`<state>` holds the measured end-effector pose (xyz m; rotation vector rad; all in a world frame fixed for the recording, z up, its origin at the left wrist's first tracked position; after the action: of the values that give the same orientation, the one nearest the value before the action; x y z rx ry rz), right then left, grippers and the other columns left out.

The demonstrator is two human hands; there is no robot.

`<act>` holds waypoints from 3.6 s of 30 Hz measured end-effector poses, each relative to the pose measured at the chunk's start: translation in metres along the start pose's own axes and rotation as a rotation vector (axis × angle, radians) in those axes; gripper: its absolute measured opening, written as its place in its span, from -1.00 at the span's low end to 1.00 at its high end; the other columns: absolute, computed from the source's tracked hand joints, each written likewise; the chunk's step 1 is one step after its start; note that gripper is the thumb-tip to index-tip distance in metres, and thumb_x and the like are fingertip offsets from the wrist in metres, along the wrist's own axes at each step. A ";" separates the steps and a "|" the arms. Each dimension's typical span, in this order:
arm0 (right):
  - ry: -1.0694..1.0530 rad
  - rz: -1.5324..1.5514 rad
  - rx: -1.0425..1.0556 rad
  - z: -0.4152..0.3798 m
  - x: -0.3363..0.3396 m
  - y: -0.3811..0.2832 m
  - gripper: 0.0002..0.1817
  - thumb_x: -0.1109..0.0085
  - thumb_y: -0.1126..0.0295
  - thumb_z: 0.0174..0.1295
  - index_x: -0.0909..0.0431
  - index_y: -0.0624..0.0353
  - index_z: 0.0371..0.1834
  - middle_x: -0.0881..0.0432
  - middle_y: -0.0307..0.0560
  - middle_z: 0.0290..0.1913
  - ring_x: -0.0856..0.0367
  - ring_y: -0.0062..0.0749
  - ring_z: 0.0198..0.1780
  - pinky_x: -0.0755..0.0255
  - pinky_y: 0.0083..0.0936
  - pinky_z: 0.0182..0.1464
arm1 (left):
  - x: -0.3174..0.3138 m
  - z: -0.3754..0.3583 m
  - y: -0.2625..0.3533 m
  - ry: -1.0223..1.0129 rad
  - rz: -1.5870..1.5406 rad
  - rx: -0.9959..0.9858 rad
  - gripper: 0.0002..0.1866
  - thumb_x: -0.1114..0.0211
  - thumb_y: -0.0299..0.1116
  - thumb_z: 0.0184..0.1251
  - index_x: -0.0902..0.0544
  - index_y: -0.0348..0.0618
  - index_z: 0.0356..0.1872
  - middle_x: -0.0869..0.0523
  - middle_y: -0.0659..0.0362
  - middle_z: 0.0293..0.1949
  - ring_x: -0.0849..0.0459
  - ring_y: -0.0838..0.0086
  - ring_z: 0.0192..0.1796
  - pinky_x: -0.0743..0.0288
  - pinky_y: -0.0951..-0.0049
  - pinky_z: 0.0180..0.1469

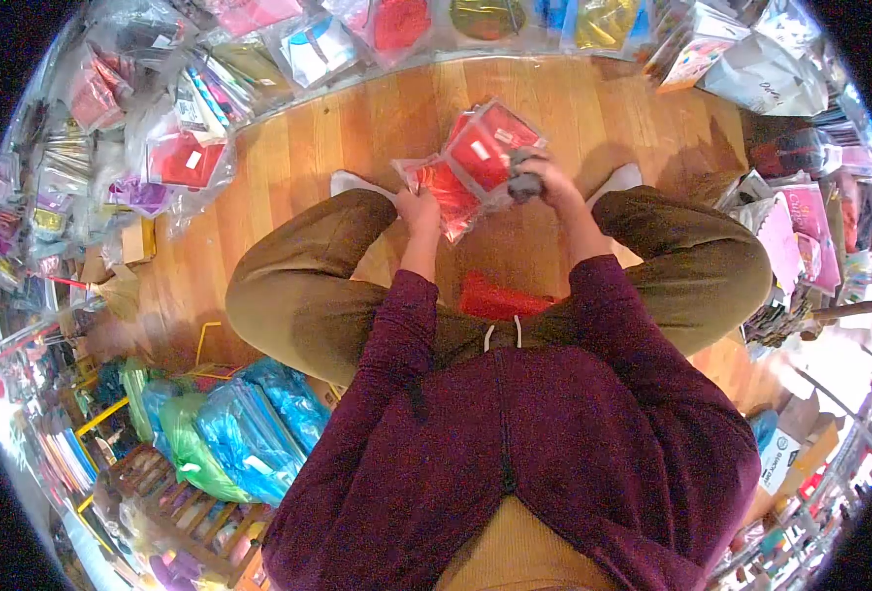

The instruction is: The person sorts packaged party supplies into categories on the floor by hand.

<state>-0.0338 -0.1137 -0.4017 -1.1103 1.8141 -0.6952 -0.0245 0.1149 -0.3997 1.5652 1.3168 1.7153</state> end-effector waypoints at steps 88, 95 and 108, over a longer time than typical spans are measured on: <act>0.527 -0.779 0.157 0.046 0.027 0.049 -0.72 -0.06 0.32 -0.13 -0.51 0.28 -0.37 -0.54 0.02 -0.52 -0.52 -0.38 -0.49 -0.35 -0.48 -0.42 | 0.004 -0.009 0.007 -0.115 -0.139 0.081 -0.83 0.00 -0.53 0.02 -0.44 -0.33 -0.32 -0.55 0.04 -0.39 -0.49 0.33 -0.32 -0.32 0.37 -0.28; 0.558 -1.005 0.219 0.029 0.012 0.028 -0.72 -0.05 0.29 -0.13 -0.51 0.27 -0.39 -0.55 0.00 -0.52 -0.52 -0.34 -0.48 -0.35 -0.48 -0.40 | 0.009 -0.012 0.024 -0.080 -0.052 0.045 -0.84 0.00 -0.53 0.00 -0.46 -0.35 -0.36 -0.57 0.02 -0.43 -0.51 0.30 -0.35 -0.33 0.36 -0.29; 0.570 -0.875 0.161 0.030 0.009 0.029 -0.70 -0.05 0.29 -0.14 -0.50 0.29 -0.38 -0.53 0.06 -0.52 -0.51 -0.30 -0.48 -0.34 -0.45 -0.41 | 0.008 -0.012 0.022 -0.067 0.084 0.084 -0.86 -0.05 -0.49 0.00 -0.46 -0.38 -0.46 -0.54 -0.07 -0.53 -0.53 0.20 -0.39 -0.34 0.29 -0.34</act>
<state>-0.0204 -0.1099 -0.4421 -1.7194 1.6024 -1.7800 -0.0320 0.1080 -0.3756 1.7332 1.3226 1.6607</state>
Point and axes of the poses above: each hand's wrist, its own z-axis towards the middle knuckle, its own x-axis out of the back of the hand, y = z × x, the point moved 1 cm from there along z, towards the middle knuckle
